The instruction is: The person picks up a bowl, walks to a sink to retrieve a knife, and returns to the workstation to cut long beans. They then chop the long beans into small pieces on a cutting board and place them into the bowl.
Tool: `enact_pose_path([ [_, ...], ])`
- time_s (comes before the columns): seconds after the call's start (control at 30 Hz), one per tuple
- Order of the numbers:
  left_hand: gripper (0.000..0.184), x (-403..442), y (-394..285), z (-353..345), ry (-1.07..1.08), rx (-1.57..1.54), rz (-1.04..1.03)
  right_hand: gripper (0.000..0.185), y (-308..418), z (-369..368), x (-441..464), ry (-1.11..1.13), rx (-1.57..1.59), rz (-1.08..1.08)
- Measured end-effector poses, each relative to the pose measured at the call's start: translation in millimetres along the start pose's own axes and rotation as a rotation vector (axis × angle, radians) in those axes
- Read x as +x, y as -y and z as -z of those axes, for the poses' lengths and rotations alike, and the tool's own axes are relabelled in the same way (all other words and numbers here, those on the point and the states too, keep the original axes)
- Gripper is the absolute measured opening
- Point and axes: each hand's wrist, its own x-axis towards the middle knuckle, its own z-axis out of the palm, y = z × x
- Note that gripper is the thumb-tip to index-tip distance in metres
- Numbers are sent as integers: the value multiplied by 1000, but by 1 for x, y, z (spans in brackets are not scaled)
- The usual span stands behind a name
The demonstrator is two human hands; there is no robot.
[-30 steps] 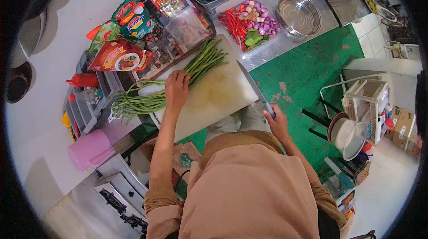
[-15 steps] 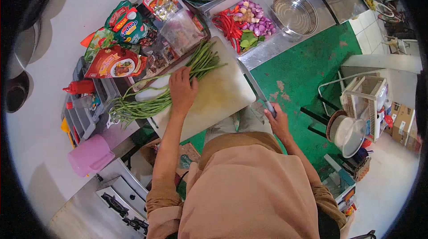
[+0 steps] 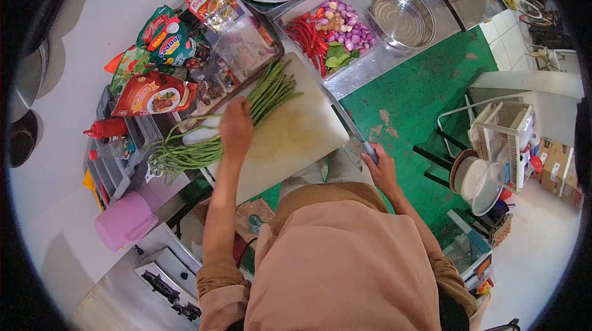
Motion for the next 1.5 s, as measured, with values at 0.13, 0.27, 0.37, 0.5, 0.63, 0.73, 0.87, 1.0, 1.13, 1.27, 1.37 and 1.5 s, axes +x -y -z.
enact_pose_path([
  [0.13, 19, 26, 3, 79, -478, -15, -262, 33, 1, 1, 5, 25, -8, 22],
  [0.27, 22, 51, 21, 161, -801, -54, -57, 32, -2, -1, 8, 11, -29, 59],
  [0.37, 24, 58, 45, 231, -1069, 206, -77, 32, 1, 1, 11, 45, -24, 42],
  [0.5, 26, 47, 44, 327, -1359, 124, -221, 32, -8, -1, 14, 66, 2, 46],
  [0.63, 23, -2, 81, 452, -1478, 917, -389, 31, 1, 3, 16, 60, -52, 70],
  [0.73, 23, -36, 39, 492, -1357, 1430, -173, 31, 6, 5, 19, 96, 0, 74],
  [0.87, 25, -54, 28, 496, -639, 1027, -207, 30, 0, -2, 23, 32, -15, 164],
  [1.0, 37, -35, -20, 355, -130, 482, 110, 30, 0, -5, 24, 24, 24, 190],
  [1.13, 42, -42, -15, 180, 308, 265, -121, 30, 6, 0, 20, 22, 22, 178],
  [1.27, 43, -65, -2, 37, 146, 298, -284, 30, -2, 8, 15, 9, 36, 137],
  [1.37, 40, -81, -18, -23, 119, 261, -261, 31, -5, 15, 12, 25, -38, 70],
  [1.5, 36, -101, -11, -65, -47, 184, -247, 31, -23, 11, 6, 23, -39, 55],
])
